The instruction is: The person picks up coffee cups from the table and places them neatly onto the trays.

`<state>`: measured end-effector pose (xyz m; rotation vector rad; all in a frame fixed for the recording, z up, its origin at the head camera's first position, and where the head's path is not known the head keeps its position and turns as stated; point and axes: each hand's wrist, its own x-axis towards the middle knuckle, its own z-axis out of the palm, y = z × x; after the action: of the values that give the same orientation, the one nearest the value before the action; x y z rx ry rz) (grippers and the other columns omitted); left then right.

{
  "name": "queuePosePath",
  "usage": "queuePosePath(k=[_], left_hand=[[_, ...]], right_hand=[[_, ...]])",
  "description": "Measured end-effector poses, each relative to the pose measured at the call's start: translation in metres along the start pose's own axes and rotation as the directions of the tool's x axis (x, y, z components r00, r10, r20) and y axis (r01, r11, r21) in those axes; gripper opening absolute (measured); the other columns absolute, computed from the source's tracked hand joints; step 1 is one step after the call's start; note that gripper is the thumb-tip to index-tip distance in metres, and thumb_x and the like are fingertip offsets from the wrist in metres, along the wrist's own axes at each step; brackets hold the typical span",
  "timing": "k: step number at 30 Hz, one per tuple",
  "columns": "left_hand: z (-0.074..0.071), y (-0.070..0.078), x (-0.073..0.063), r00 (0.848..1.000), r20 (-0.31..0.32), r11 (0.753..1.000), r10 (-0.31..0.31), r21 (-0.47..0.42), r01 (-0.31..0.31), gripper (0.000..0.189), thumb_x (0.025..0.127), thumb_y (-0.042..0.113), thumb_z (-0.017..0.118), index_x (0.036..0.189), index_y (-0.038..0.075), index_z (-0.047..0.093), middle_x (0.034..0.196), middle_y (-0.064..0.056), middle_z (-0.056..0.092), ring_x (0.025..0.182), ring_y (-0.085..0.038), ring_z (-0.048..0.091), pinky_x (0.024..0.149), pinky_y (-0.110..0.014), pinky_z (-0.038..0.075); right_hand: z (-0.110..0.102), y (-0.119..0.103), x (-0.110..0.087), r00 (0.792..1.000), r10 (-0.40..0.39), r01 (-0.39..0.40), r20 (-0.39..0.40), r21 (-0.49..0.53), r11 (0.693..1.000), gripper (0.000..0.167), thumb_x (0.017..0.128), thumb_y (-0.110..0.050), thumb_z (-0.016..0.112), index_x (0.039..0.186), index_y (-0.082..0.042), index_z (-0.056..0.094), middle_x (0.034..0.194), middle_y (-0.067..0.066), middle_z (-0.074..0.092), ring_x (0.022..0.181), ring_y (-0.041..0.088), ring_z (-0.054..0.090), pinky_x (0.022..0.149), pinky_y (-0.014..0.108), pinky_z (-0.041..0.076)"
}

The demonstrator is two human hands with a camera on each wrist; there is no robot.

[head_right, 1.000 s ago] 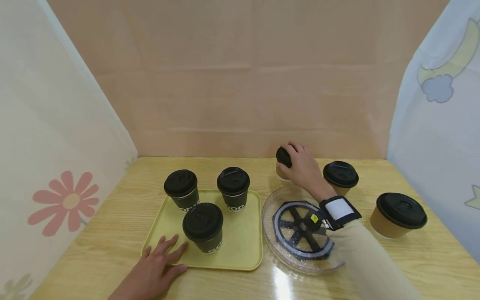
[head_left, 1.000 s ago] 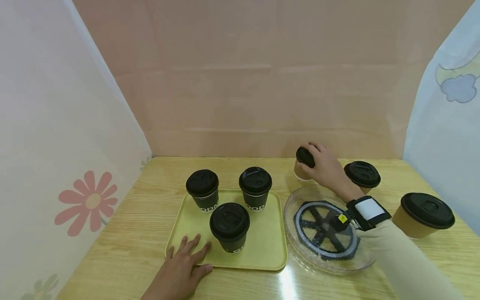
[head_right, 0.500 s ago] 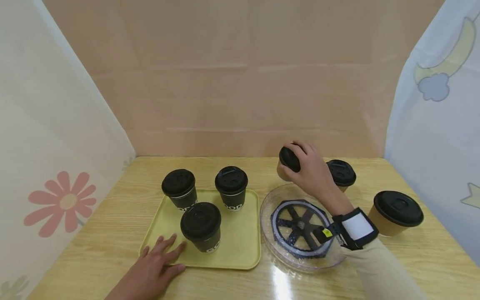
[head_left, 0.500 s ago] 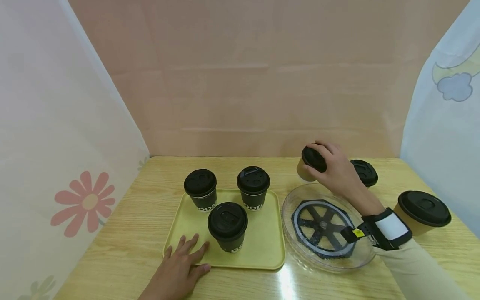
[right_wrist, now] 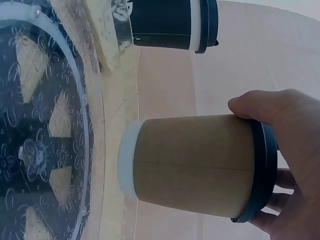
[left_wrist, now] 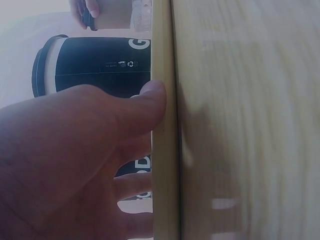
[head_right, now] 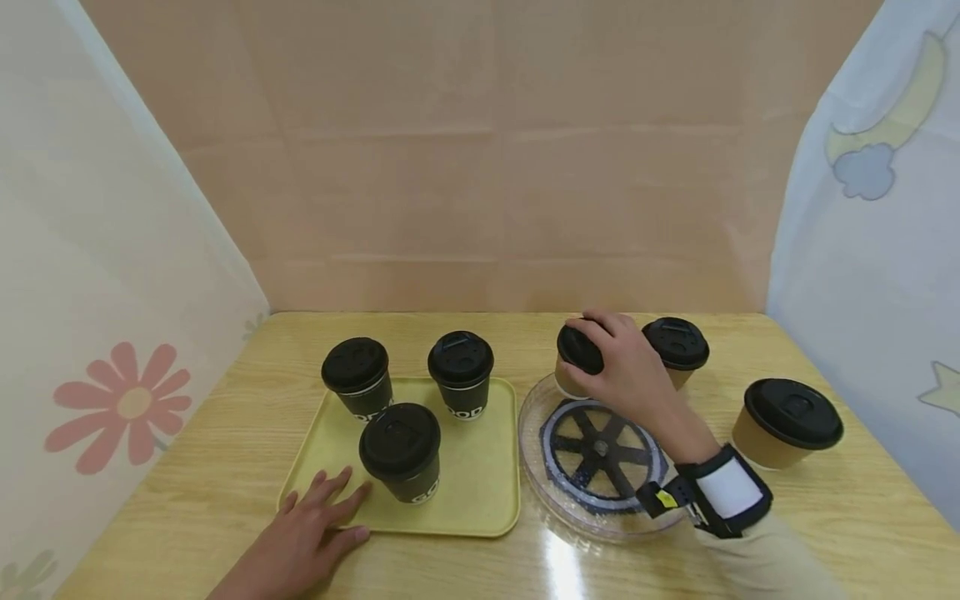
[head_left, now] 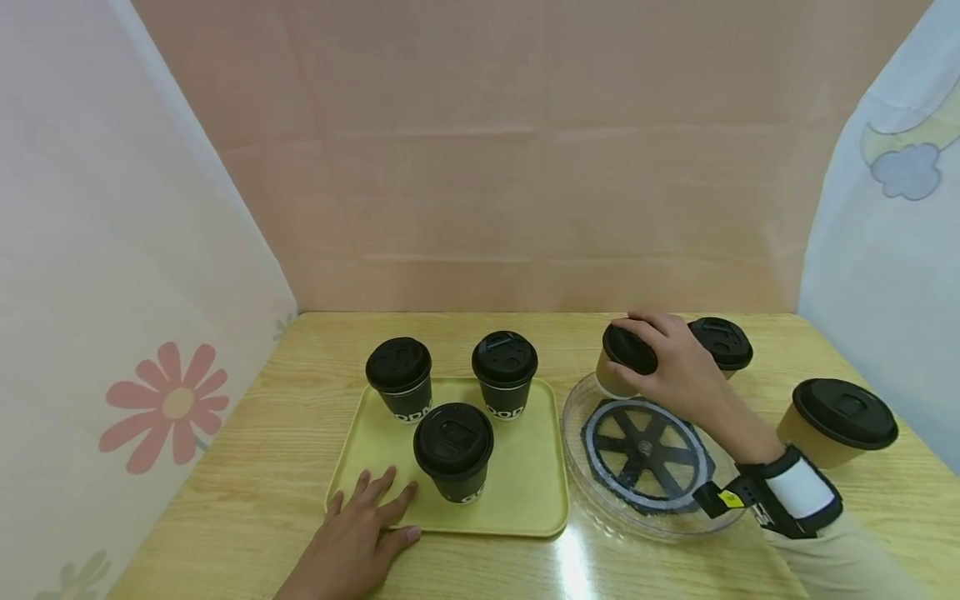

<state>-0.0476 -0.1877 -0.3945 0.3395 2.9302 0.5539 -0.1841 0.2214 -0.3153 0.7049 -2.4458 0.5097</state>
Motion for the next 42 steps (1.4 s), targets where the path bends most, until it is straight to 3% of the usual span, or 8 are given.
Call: queuePosePath(k=[8, 18, 27, 30, 34, 38, 42], left_hand=[[0.001, -0.002, -0.002, 0.999, -0.034, 1.0, 0.01, 0.005, -0.009, 0.05, 0.089, 0.052, 0.062, 0.133, 0.027, 0.062, 0.148, -0.011, 0.049, 0.138, -0.048, 0.038, 0.101, -0.075, 0.028], [0.001, -0.002, -0.001, 0.999, -0.039, 1.0, 0.019, 0.004, -0.019, 0.051, 0.089, 0.053, 0.062, 0.133, 0.027, 0.062, 0.148, -0.011, 0.049, 0.137, -0.048, 0.038, 0.101, -0.075, 0.028], [0.0, -0.003, -0.002, 0.999, -0.041, 1.0, 0.017, 0.007, -0.017, 0.052, 0.088, 0.054, 0.061, 0.133, 0.027, 0.061, 0.148, -0.01, 0.049, 0.137, -0.049, 0.039, 0.101, -0.075, 0.029], [0.001, -0.002, -0.003, 0.999, -0.042, 1.0, 0.022, 0.012, -0.021, 0.053, 0.088, 0.055, 0.061, 0.133, 0.027, 0.061, 0.148, -0.01, 0.049, 0.137, -0.049, 0.039, 0.1, -0.075, 0.029], [0.001, -0.002, -0.002, 0.999, -0.037, 1.0, 0.018, 0.008, -0.017, 0.052, 0.088, 0.055, 0.061, 0.133, 0.028, 0.061, 0.148, -0.01, 0.049, 0.137, -0.049, 0.039, 0.101, -0.075, 0.029], [0.001, -0.002, -0.001, 0.999, -0.037, 1.0, 0.018, 0.005, -0.018, 0.053, 0.088, 0.055, 0.061, 0.133, 0.028, 0.061, 0.148, -0.01, 0.049, 0.137, -0.049, 0.038, 0.101, -0.075, 0.028], [0.001, -0.003, -0.001, 1.0, -0.022, 1.0, 0.009, -0.011, -0.009, 0.053, 0.088, 0.054, 0.061, 0.134, 0.027, 0.061, 0.149, -0.01, 0.048, 0.138, -0.049, 0.036, 0.101, -0.076, 0.027]], right_hand=[[0.006, -0.004, -0.006, 0.997, 0.001, -0.002, 0.071, 0.015, 1.0, 0.056, 0.076, -0.022, 0.083, 0.126, -0.008, 0.063, 0.127, 0.019, 0.057, 0.114, 0.041, 0.053, 0.086, 0.058, 0.048], [0.011, -0.001, -0.011, 0.992, 0.013, -0.012, 0.123, -0.01, 1.0, 0.058, 0.074, -0.026, 0.084, 0.125, -0.008, 0.064, 0.128, 0.02, 0.057, 0.114, 0.042, 0.052, 0.083, 0.056, 0.05], [0.006, -0.003, -0.009, 0.975, 0.049, -0.047, 0.216, -0.014, 0.999, 0.066, 0.077, -0.038, 0.082, 0.133, -0.011, 0.059, 0.138, 0.021, 0.052, 0.122, 0.044, 0.049, 0.093, 0.061, 0.044], [0.001, 0.001, -0.01, 0.985, 0.026, -0.026, 0.169, -0.001, 1.0, 0.065, 0.078, -0.037, 0.081, 0.133, -0.009, 0.058, 0.138, 0.023, 0.051, 0.122, 0.046, 0.049, 0.095, 0.065, 0.04], [-0.008, 0.013, -0.006, 0.999, 0.017, -0.016, 0.051, -0.018, 1.0, 0.059, 0.082, -0.031, 0.078, 0.131, -0.004, 0.058, 0.133, 0.025, 0.054, 0.116, 0.047, 0.053, 0.093, 0.064, 0.041], [-0.019, 0.029, -0.001, 0.993, 0.114, -0.113, 0.013, -0.06, 0.992, 0.057, 0.087, -0.03, 0.074, 0.132, -0.001, 0.056, 0.134, 0.029, 0.052, 0.114, 0.052, 0.051, 0.09, 0.067, 0.04], [-0.025, 0.046, 0.002, 0.965, 0.257, -0.249, 0.046, -0.132, 0.959, 0.059, 0.091, -0.032, 0.069, 0.136, 0.001, 0.05, 0.136, 0.034, 0.045, 0.117, 0.061, 0.043, 0.084, 0.075, 0.037]])
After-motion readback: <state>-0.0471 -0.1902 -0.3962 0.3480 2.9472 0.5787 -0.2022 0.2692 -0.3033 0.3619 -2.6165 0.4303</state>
